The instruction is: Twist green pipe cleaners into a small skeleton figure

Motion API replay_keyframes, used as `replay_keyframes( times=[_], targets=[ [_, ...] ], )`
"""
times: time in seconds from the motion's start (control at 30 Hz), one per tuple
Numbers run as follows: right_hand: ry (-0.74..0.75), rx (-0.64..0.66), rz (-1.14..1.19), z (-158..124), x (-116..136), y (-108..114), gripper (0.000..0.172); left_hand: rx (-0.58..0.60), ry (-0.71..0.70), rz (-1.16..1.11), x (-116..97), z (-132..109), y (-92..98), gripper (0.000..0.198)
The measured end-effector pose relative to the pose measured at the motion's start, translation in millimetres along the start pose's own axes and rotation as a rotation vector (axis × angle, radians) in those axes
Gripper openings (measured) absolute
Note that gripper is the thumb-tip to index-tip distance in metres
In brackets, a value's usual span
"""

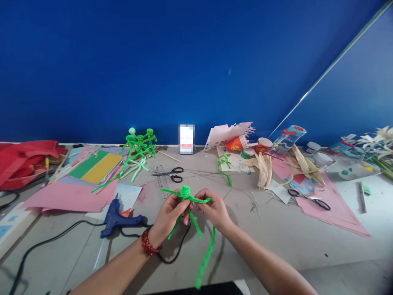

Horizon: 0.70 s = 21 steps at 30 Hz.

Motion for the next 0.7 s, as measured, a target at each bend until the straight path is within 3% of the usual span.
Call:
replay_keyframes(
  times=[0.2,0.37,0.7],
  targets=[
    [-0.008,0.031,0.05,2,2,3,0.011,-0.011,0.02,-0.015,4,0,2.2,0.031],
    [-0.059,0.095,0.182,0,4,0,0.028,-0.034,0.016,0.029,-1,-2,-1.8,0.033],
    [-0.132,0.071,0.21,-1,-6,-9,0.046,-0.019,-0.142,0.072,3,-4,1.4,0.024]
  ],
)
Point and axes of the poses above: each hand's wrist, its own z-axis towards the middle knuckle, its own y-axis out of the back of the hand, x = y × z, the point moved 1 cm from there along z, towards the middle knuckle, and after that the axes turned 4 degrees about -y, right-handed, at the moved point
